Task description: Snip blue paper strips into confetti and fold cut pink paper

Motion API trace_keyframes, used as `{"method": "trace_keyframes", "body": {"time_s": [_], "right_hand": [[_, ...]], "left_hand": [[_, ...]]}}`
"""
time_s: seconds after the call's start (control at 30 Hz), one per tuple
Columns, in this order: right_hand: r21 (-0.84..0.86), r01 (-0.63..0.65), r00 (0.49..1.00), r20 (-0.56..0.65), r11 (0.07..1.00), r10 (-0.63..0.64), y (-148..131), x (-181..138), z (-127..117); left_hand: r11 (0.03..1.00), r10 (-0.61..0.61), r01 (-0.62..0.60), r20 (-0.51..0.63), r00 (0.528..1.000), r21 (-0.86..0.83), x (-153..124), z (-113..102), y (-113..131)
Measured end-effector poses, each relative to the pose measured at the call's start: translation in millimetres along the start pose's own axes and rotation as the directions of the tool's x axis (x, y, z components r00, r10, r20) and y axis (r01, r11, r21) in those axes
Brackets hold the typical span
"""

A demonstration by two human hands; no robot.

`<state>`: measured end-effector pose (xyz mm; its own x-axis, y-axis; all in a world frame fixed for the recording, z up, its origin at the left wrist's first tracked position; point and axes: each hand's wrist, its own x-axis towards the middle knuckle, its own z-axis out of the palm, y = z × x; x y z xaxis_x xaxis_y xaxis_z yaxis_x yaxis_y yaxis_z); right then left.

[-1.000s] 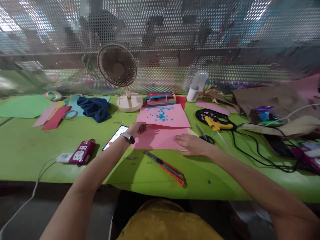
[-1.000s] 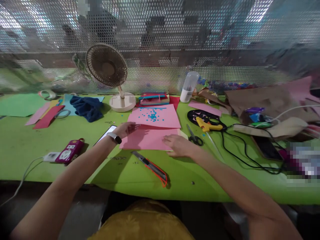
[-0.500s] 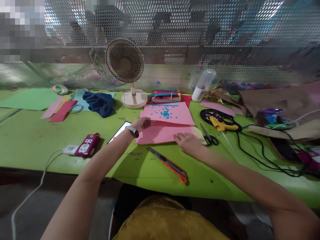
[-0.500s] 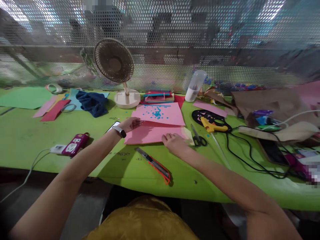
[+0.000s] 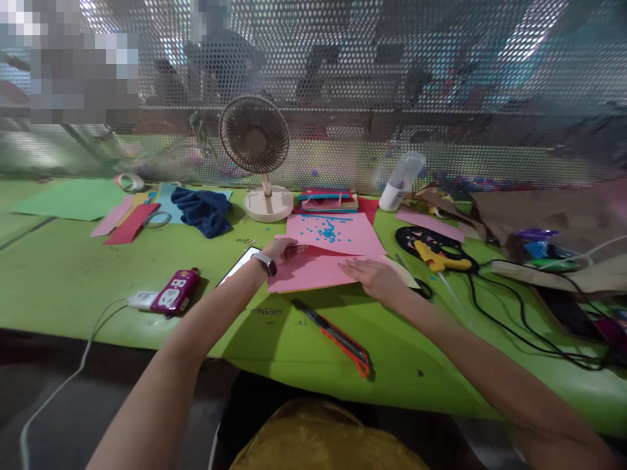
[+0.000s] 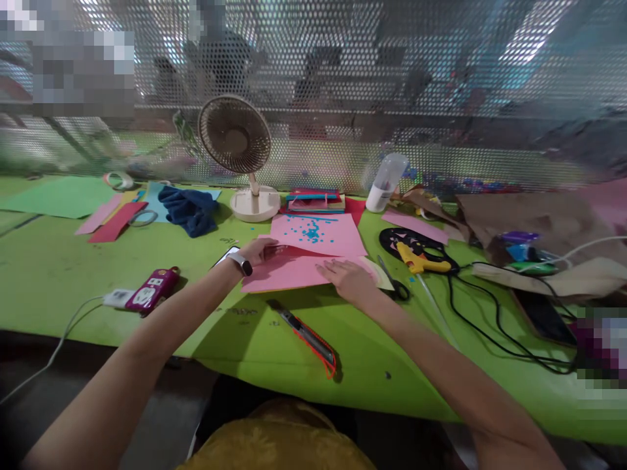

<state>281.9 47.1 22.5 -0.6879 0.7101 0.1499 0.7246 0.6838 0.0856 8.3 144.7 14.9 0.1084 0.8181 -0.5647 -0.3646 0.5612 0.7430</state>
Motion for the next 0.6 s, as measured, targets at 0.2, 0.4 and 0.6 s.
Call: {"method": "trace_keyframes", "body": {"time_s": [0.2,0.4,0.6], "right_hand": [[0.041,0.144,0.985,-0.107,0.989,-0.139,2.6,-27.7,-35.5],[0.068,0.132,0.97,-0.214,0.989,-0.115,4.3,-55.5,-80.8],[0.054,0.028,0.948,-0.318,0.998,-0.01,14.5,-61.2,-123.5]], "left_hand": [[0.999,-0.021,0.021,-0.01,1.0,0.049,-0.2,-5.7,2.4],[0.988,-0.018,0.016,0.011,1.0,0.155,-13.1,-15.7,-1.9],[0.95,0.119,-0.125,0.037,0.992,0.285,-18.5,-19.5,-6.6]]}}
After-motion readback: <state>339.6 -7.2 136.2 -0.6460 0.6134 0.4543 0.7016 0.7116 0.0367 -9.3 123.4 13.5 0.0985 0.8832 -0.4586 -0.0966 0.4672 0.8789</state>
